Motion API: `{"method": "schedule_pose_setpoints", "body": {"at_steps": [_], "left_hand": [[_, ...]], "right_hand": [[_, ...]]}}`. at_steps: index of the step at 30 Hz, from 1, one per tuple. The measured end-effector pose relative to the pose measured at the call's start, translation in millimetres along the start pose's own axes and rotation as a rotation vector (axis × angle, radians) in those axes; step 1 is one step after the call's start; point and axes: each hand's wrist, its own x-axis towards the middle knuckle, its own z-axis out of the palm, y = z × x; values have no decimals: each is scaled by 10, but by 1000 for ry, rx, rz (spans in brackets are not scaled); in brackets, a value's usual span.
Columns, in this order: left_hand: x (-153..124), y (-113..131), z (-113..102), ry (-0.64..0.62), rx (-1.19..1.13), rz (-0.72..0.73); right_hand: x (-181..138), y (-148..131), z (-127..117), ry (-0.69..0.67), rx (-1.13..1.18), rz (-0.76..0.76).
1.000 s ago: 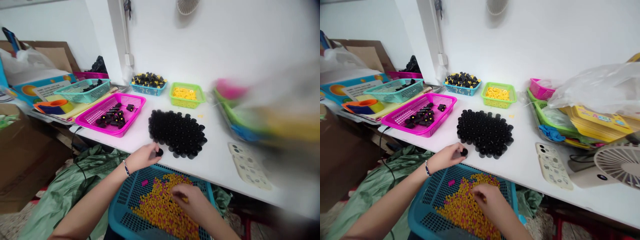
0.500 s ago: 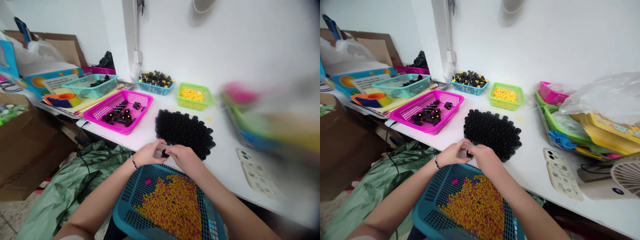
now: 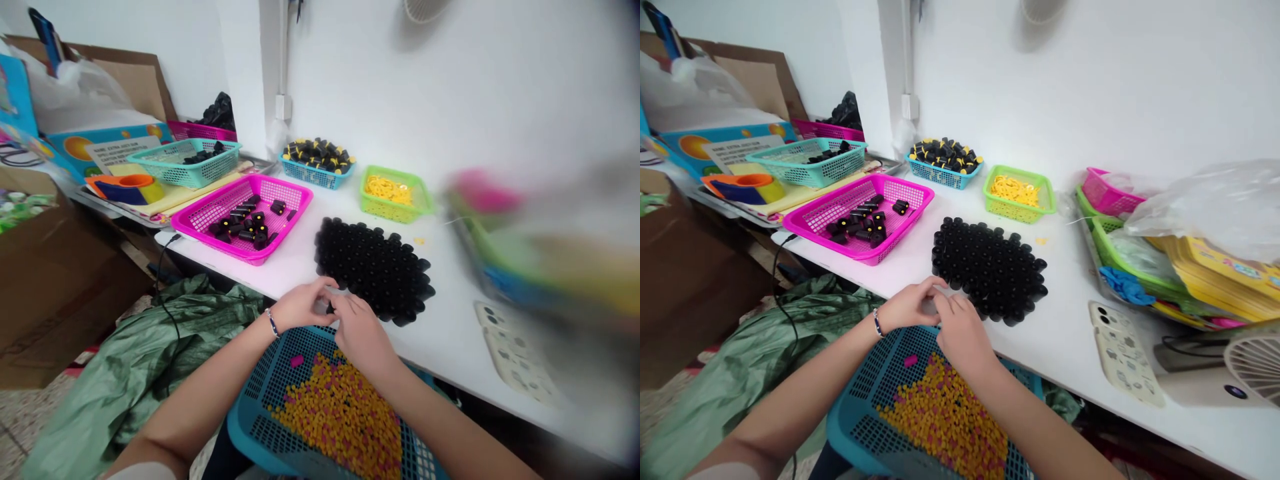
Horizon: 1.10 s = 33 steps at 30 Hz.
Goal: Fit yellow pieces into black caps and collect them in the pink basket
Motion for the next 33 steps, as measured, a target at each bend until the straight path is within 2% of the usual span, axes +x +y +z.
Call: {"method": "schedule_pose_setpoints", "body": {"at_steps": [5,9,14,16,21,26,29,33], "left_hand": [[-16,-12,6,6,49,15],[-48,-20,35,63,132,81],[-35,-28,58,25,213,211],[-6,-42,60,30,229,205],[43,-65,74,37,197,177],[4,102,23,-4,333,174],[-51,297,-282,54,481,158],[-112,480,-1003,484,653,-28]], "right_hand": [[49,-22,42,-7,31,35],[56,39,-194,-26,259,153],[-354,121,-477,155,496,391],[-568,131,-474,138,569,442],[-886,79,-346,-209,571,462],[-1105,69,-154,-625,359,368],[-1288,104,27,-780,198,367],[-1431,100,192,-839,95,376]]}}
